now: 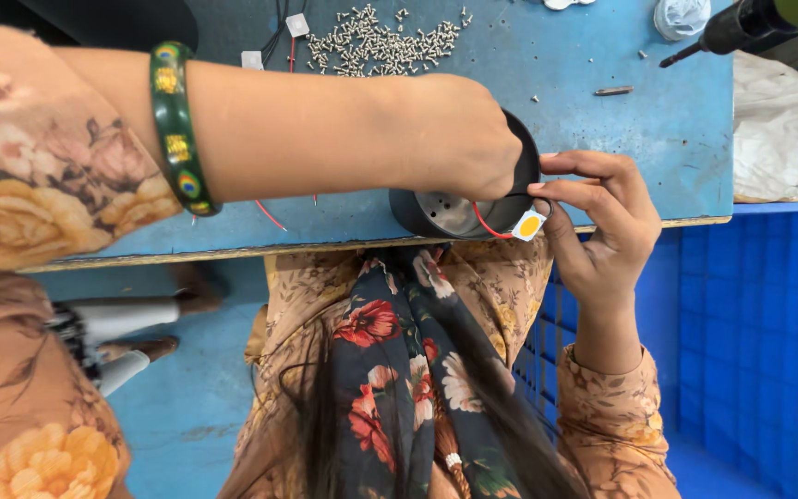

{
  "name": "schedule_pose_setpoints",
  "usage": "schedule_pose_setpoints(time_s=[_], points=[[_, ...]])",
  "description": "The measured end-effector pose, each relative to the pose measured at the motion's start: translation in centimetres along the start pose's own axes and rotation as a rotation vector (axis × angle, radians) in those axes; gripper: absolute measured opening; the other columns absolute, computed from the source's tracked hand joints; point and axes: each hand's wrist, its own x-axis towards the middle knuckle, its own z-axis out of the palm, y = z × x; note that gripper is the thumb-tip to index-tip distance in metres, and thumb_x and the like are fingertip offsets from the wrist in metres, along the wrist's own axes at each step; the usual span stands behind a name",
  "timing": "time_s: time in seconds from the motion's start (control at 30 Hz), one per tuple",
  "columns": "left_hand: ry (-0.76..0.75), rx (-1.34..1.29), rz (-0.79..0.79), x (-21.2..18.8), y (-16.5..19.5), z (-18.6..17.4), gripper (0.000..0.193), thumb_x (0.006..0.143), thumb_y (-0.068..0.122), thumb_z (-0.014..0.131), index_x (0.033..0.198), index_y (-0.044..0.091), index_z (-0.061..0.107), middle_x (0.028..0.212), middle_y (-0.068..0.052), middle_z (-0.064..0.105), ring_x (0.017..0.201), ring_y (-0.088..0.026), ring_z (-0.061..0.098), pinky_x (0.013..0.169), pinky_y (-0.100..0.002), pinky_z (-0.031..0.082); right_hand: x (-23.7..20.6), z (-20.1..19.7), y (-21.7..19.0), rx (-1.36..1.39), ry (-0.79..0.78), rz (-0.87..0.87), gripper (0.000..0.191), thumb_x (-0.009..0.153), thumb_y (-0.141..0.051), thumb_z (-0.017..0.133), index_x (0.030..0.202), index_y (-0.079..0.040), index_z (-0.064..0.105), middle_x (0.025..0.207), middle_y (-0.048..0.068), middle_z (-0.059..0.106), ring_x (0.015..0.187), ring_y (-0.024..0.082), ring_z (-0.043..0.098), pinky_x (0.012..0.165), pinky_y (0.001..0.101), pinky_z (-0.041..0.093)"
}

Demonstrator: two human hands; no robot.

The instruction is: The person threads red and black wires through the holes of a metal lamp shade, pulls them through, and positions an LED chip inside the shade. They then pick small screws from the table and use a green electric screwdriver to drive screws, securing the LED module to the shade.

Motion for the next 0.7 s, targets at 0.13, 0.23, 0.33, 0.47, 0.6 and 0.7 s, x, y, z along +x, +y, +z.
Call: schedule_pose_setpoints(time_s=[0.13, 0.23, 0.33, 0.47, 0.6, 0.7], points=[[-0.012, -0.025, -0.002, -0.1, -0.3, 0.2, 0.006, 0.070, 0.009, 0.073, 0.075, 0.007, 0.076, 0.077, -0.014, 0.073, 0.073, -0.035, 0.074, 0.056, -0.045, 0.059, 0.0, 0.1, 0.1, -0.002, -0.001, -0.009, 0.015, 0.098, -0.001, 0.079, 0.111, -0.004, 0.074, 0.119, 0.014, 0.068, 0.109, 0.022, 0.068, 0.095, 0.0303, 0.056], [-0.022, -0.035, -0.012, 0.0, -0.2, 0.4, 0.006, 0.070, 0.009, 0.073, 0.075, 0.007, 0.076, 0.078, -0.014, 0.073, 0.073, -0.035, 0.074, 0.056, -0.045, 0.059, 0.0, 0.1, 0.2, 0.020, 0.000, -0.011, 0.015, 0.098, -0.001, 0.079, 0.112, -0.004, 0.074, 0.119, 0.014, 0.068, 0.109, 0.022, 0.068, 0.095, 0.0301, 0.056], [-0.022, -0.045, -0.022, 0.1, 0.0, 0.6, 0.007, 0.070, 0.009, 0.073, 0.076, 0.007, 0.076, 0.079, -0.014, 0.073, 0.074, -0.035, 0.074, 0.057, -0.045, 0.059, -0.1, 0.1, 0.2, 0.029, 0.000, -0.012, 0.015, 0.098, -0.001, 0.078, 0.112, -0.004, 0.073, 0.119, 0.014, 0.068, 0.108, 0.022, 0.068, 0.094, 0.0296, 0.056], [-0.025, -0.049, -0.035, 0.3, 0.4, 0.8, 0.007, 0.070, 0.009, 0.073, 0.077, 0.007, 0.076, 0.079, -0.014, 0.074, 0.074, -0.035, 0.074, 0.057, -0.045, 0.059, -0.1, 0.0, 0.1, 0.014, 0.002, -0.015, 0.016, 0.097, -0.001, 0.080, 0.112, -0.004, 0.074, 0.118, 0.014, 0.068, 0.105, 0.021, 0.068, 0.091, 0.0293, 0.056], [-0.022, -0.054, -0.041, 0.4, 0.6, 0.9, 0.008, 0.070, 0.009, 0.073, 0.078, 0.007, 0.076, 0.080, -0.014, 0.074, 0.075, -0.035, 0.074, 0.057, -0.045, 0.059, -0.2, 0.0, 0.1, 0.017, -0.003, -0.008, 0.015, 0.098, 0.000, 0.079, 0.112, -0.004, 0.074, 0.118, 0.014, 0.068, 0.105, 0.021, 0.067, 0.090, 0.0285, 0.056], [-0.018, -0.067, -0.050, 0.3, 0.7, 1.0, 0.009, 0.070, 0.009, 0.074, 0.078, 0.008, 0.076, 0.081, -0.014, 0.074, 0.075, -0.035, 0.074, 0.057, -0.045, 0.059, -0.3, -0.1, 0.0, 0.026, -0.004, -0.002, 0.015, 0.098, 0.000, 0.079, 0.112, -0.003, 0.074, 0.118, 0.014, 0.068, 0.105, 0.020, 0.067, 0.091, 0.0285, 0.056]])
